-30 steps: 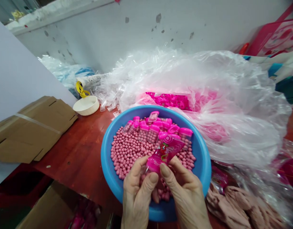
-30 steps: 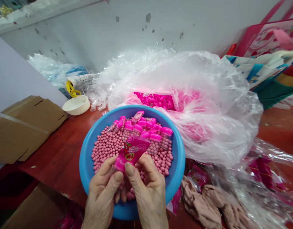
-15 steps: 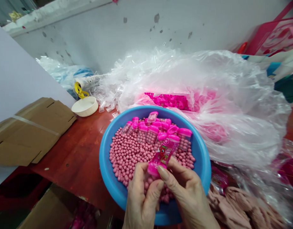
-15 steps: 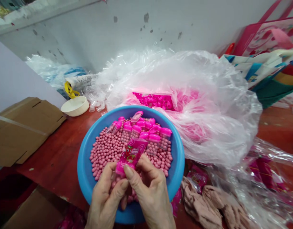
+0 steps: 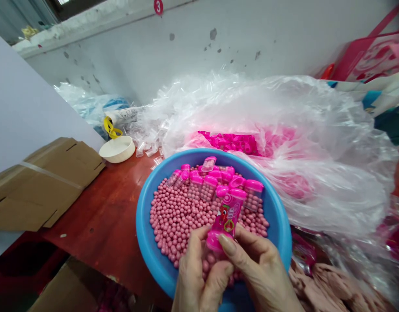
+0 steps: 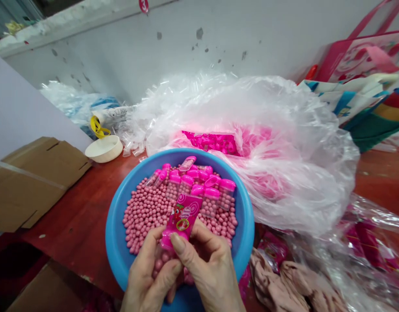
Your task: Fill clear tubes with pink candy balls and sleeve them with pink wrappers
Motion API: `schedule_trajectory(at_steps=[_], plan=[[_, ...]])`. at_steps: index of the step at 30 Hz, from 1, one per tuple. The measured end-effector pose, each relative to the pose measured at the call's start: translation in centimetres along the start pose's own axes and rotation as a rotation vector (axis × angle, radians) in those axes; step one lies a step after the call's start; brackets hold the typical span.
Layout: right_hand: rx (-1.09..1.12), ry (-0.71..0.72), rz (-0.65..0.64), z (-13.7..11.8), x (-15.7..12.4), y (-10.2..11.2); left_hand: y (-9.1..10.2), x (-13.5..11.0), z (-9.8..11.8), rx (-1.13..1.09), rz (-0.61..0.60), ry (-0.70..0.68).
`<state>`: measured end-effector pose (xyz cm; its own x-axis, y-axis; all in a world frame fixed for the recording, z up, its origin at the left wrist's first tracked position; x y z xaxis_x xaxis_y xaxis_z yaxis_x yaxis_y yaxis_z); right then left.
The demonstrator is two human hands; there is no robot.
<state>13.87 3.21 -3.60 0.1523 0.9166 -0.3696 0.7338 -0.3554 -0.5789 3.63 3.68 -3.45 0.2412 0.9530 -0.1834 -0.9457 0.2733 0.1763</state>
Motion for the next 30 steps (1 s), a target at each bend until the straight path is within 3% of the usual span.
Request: schedule_trajectory(at_steps=[7,11,15,18,20,27,30], plan=[[-0.052,0.015,-0.082,-0.2,0.1,0.3,0.3,-0.3,-1.5,0.15,-0.001,0.023],[-0.113,0.037,-0.177,-0.2,0.2,0.2,-0.1,-0.1,-1.1,0.166,-0.012,-0.006],[-0.069,0.025,-0.078,-0.1,0.2,0.6,-0.4,0.2,-0.3,0.116,-0.079,0.004],[-0.047,0.019,-0.115,-0.1,0.1,0.1,-0.9,0.2,0.7,0.077,-0.152,-0.041],[-0.047,0.022,-0.122,-0.2,-0.1,-0.1,-0.7,0.3,1.1,0.082,-0.125,-0.04],[0.041,0.007,0.066,0.3,0.0,1.0,0.4,0.2,1.3,0.053,0.055,-0.06],[0.099,0.056,0.035,-0.3,0.2,1.0,0.5,0.2,0.9,0.074,0.078,-0.031]])
Point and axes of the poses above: each hand's wrist, its own x-axis towards the middle knuckle, its own y-axis out of the back of the hand, z = x × y, the point moved 8 cm from there along x, towards the middle knuckle, and after that the axes turned 11 degrees about x, right-handed, at the moved point
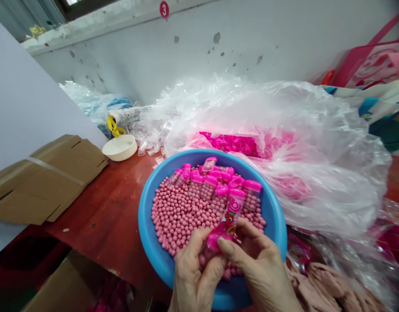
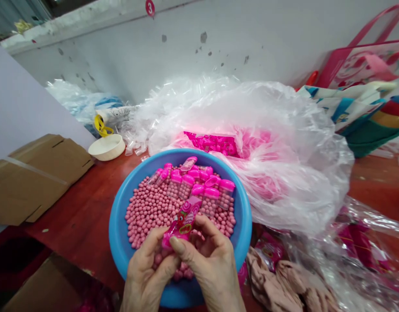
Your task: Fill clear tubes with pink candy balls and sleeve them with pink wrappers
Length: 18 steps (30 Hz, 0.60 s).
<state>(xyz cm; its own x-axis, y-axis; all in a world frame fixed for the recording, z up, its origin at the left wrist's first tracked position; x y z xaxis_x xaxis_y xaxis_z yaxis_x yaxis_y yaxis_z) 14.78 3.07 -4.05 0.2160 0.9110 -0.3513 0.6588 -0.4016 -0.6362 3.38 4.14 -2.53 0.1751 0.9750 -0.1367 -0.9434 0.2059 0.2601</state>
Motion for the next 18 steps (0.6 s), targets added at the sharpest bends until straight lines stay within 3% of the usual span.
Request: schedule_trajectory(at_steps=[3,6,13,18], plan=[[-0.028,-0.059,-0.093,0.0,-0.1,-0.6,-0.8,0.1,-0.4,-0.03,-0.116,0.084],[-0.042,-0.064,-0.054,-0.3,-0.3,-0.3,-1.1,0.1,-0.5,-0.059,-0.176,0.143],[-0.078,-0.032,-0.122,-0.2,-0.5,-0.8,-1.4,0.3,-1.2,-0.019,-0.203,0.147],[-0.134,-0.026,-0.001,-0.2,-0.7,-0.3,-1.3,0.4,-1.3,0.058,-0.164,0.077]])
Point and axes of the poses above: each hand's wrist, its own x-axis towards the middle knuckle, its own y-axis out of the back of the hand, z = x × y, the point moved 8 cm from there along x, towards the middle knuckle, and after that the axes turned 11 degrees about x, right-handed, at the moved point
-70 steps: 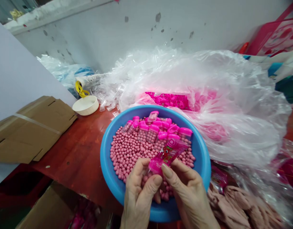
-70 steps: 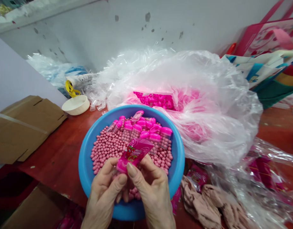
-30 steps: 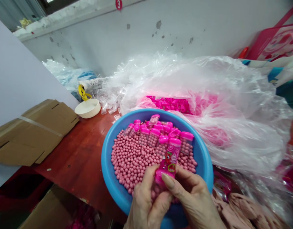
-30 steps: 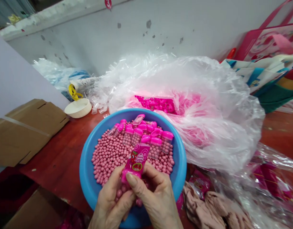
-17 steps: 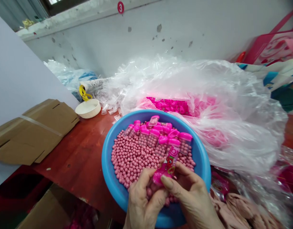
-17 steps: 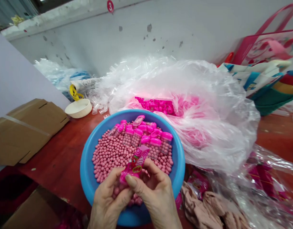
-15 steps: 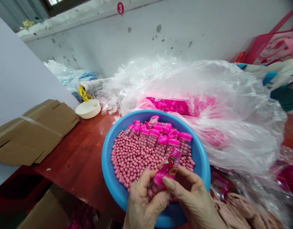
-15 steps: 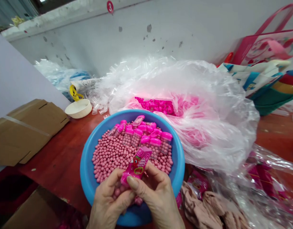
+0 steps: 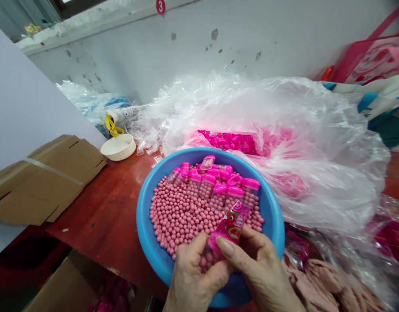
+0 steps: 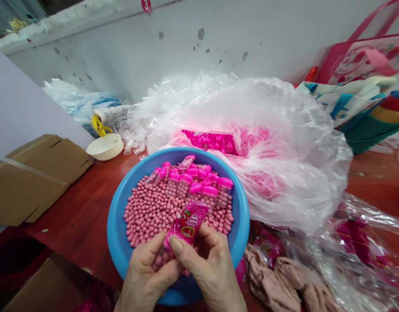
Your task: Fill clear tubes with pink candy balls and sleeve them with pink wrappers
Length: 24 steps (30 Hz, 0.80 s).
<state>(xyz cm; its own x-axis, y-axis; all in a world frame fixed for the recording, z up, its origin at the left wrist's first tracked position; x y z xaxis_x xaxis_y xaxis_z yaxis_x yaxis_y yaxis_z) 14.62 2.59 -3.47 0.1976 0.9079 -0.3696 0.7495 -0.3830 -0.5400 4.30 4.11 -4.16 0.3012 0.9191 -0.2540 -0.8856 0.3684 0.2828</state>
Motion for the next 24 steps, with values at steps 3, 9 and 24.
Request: schedule_trajectory(at_steps=[3,9,24], plan=[[-0.068,0.073,0.055,-0.5,-0.1,0.1,0.5,-0.2,1.0,0.134,0.093,-0.054],[-0.23,0.15,0.054,-0.9,0.1,0.1,0.1,-0.1,0.7,0.07,0.027,-0.054],[-0.104,0.035,0.034,-0.4,-0.2,-0.5,1.6,-1.5,0.5,-0.075,0.269,-0.131]])
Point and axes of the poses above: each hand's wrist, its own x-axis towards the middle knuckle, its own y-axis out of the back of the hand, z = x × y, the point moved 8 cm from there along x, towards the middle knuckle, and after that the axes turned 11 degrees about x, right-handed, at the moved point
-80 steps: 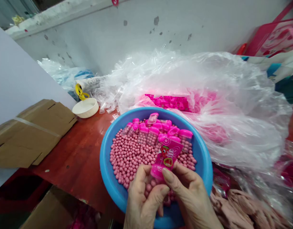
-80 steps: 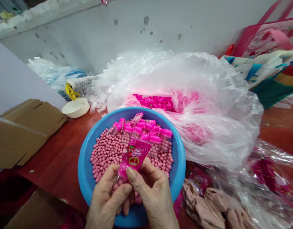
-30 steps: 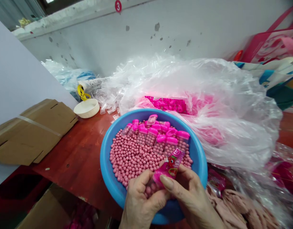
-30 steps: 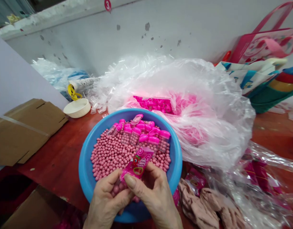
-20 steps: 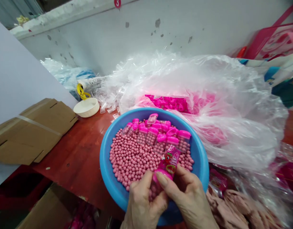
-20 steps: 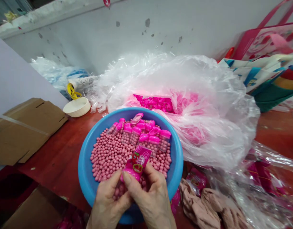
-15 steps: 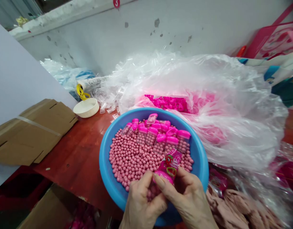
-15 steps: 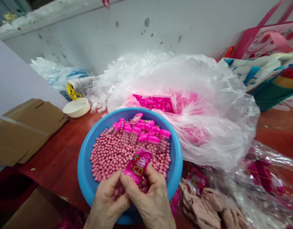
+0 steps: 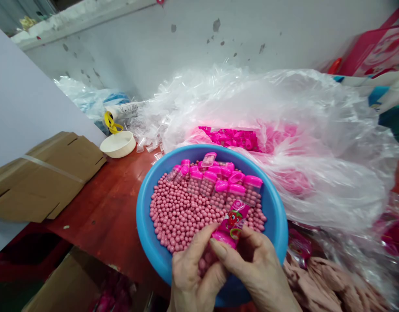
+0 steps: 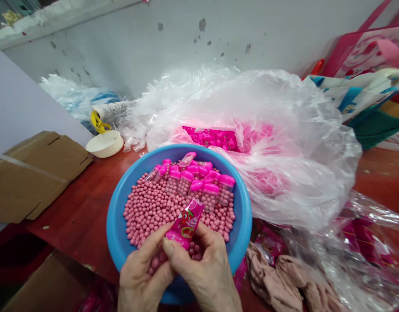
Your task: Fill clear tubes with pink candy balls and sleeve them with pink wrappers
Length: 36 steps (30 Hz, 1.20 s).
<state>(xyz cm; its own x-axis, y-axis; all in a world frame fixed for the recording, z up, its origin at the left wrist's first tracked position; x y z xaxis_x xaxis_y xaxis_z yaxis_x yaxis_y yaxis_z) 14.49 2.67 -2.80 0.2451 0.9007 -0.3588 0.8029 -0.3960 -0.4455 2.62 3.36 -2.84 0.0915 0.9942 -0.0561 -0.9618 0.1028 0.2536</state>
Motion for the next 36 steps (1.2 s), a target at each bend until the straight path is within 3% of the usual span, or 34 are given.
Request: schedule_trajectory(at_steps=[4,8,14,20,25,30,33,36], plan=[[0.005,0.015,0.054,0.3,-0.1,0.5,0.4,-0.1,1.1,-0.058,0.066,-0.073],[0.047,0.019,0.042,0.5,-0.1,0.3,0.5,0.0,1.1,-0.085,0.097,-0.028],[0.133,0.029,0.083,0.1,-0.1,0.6,-0.1,0.1,0.4,-0.115,0.029,0.105],[0.171,-0.091,-0.031,0.7,0.2,0.4,-1.6,0.7,-1.0,-0.057,-0.185,0.23],[0.131,-0.071,-0.044,0.0,0.5,-0.1,-1.8,1.2,-0.2,0.046,-0.254,0.147],[0.121,-0.04,-0.019,-0.6,0.4,-0.3,-1.7,1.4,0.6,0.143,-0.244,0.092],[0.136,-0.043,-0.034,-0.2,0.4,0.1,-1.5,1.3,0.3,0.083,-0.229,0.142],[0.208,-0.058,-0.156,0.5,0.4,-0.1,-1.8,1.0,-0.4,-0.112,-0.279,0.26]])
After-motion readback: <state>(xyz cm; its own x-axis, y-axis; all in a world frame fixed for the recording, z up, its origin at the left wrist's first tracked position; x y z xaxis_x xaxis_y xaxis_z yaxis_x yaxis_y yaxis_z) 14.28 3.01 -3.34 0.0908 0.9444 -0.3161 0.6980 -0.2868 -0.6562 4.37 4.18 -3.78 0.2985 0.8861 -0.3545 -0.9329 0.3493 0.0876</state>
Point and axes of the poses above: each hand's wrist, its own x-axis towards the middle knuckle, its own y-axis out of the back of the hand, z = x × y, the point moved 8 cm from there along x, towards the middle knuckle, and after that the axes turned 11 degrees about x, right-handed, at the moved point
